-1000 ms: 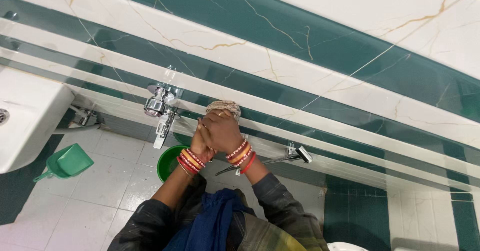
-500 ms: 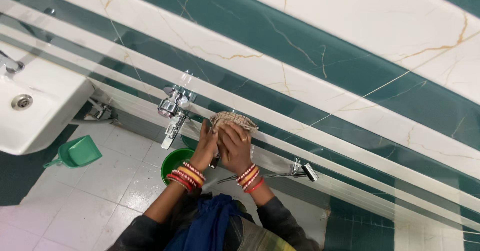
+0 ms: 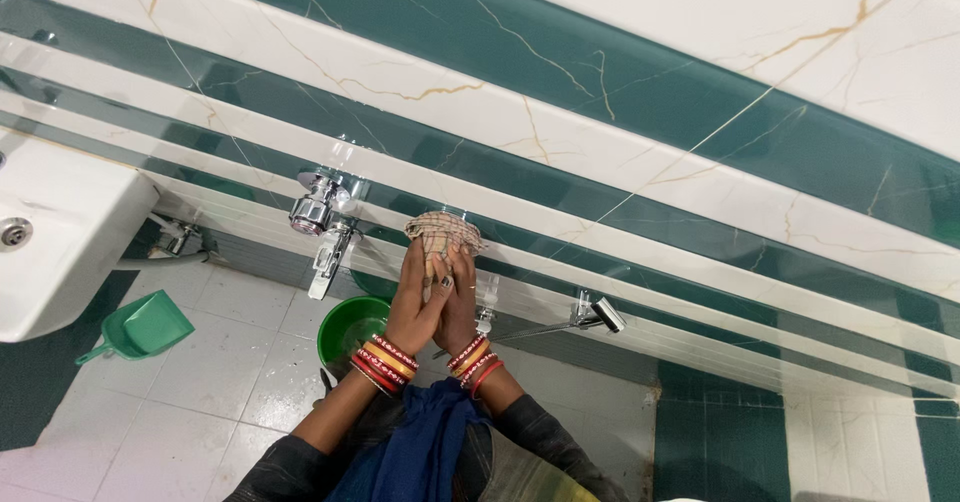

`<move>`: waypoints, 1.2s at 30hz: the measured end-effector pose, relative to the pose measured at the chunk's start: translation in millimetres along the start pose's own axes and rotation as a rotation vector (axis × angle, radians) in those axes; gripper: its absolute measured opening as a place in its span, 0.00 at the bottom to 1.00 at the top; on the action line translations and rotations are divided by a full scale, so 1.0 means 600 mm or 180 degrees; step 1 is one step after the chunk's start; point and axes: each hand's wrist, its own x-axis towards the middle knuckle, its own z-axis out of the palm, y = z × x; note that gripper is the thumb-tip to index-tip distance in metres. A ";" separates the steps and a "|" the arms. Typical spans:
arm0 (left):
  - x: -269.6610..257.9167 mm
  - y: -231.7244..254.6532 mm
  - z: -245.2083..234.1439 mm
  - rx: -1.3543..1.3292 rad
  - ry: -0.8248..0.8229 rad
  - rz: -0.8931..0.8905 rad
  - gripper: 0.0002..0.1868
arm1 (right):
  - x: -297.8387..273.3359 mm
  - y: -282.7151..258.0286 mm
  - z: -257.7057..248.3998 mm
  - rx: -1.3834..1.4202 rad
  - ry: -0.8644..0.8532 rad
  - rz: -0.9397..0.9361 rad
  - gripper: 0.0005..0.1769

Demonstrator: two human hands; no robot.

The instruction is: The person wipes several wall-mounted faucets and a hand shower using a cloth.

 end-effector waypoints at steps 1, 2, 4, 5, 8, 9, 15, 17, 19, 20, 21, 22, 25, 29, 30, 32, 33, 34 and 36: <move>0.002 -0.005 -0.002 0.0755 0.0041 0.0451 0.41 | 0.006 -0.001 0.000 -0.0154 0.0065 -0.0075 0.28; 0.010 -0.018 -0.006 0.0591 -0.0017 0.0268 0.40 | 0.015 -0.006 -0.002 -0.0308 0.0131 -0.0148 0.26; 0.040 -0.059 -0.014 0.0237 -0.0085 -0.0122 0.37 | 0.062 -0.011 -0.009 -0.0606 -0.0011 -0.0325 0.22; 0.058 -0.087 -0.020 -0.0391 -0.0139 -0.0530 0.33 | 0.090 -0.009 -0.009 -0.0750 -0.0228 -0.0362 0.20; 0.082 -0.130 -0.023 -0.2268 -0.0176 -0.1524 0.31 | 0.123 -0.027 0.001 -0.1250 -0.1130 -0.0175 0.11; 0.071 -0.124 -0.023 -0.2874 -0.0120 -0.1706 0.30 | 0.135 -0.030 0.009 -0.1427 -0.1426 -0.0080 0.07; 0.039 -0.022 -0.025 -0.0353 -0.0141 -0.0131 0.39 | 0.033 -0.001 0.015 -0.0609 0.0093 -0.0144 0.28; 0.029 0.030 -0.029 0.0947 -0.0251 0.0678 0.46 | -0.012 0.006 0.038 0.0035 0.0143 0.0401 0.36; 0.030 0.073 -0.027 0.2446 -0.0381 0.1204 0.48 | -0.036 0.011 0.064 -0.0074 0.0330 0.0492 0.42; 0.029 0.089 -0.025 0.2522 -0.0399 0.1169 0.48 | -0.039 0.010 0.073 -0.0508 0.0485 0.0302 0.42; 0.031 0.101 -0.023 0.2607 -0.0398 0.1150 0.47 | -0.031 0.012 0.078 -0.0936 0.0654 0.0091 0.42; 0.036 0.108 -0.023 0.2692 -0.0396 0.1130 0.47 | -0.018 0.018 0.067 -0.0831 0.0441 0.0009 0.43; 0.080 0.101 -0.023 0.1993 -0.0529 0.0481 0.44 | 0.017 0.015 0.021 -0.0441 -0.0027 0.0069 0.47; 0.091 0.045 -0.030 0.1018 -0.0538 -0.0079 0.43 | 0.047 -0.030 -0.011 -0.0274 -0.0104 0.0430 0.49; 0.086 0.019 -0.032 0.0508 -0.0546 -0.0233 0.42 | 0.052 -0.043 -0.015 -0.0366 -0.0114 0.0442 0.49; 0.088 -0.048 -0.037 -0.1001 -0.0578 -0.0749 0.38 | 0.078 -0.051 -0.018 -0.0953 -0.0629 0.0244 0.40; 0.091 -0.084 -0.032 -0.2009 -0.0599 -0.1139 0.34 | 0.086 -0.052 -0.017 -0.1241 -0.0894 0.0172 0.36; 0.085 -0.114 -0.028 -0.3017 -0.0599 -0.1527 0.31 | 0.090 -0.052 -0.013 -0.1252 -0.1005 0.0025 0.29; 0.072 -0.147 -0.025 -0.3271 -0.0459 -0.1917 0.30 | 0.108 -0.039 -0.003 -0.1312 -0.1170 -0.0331 0.16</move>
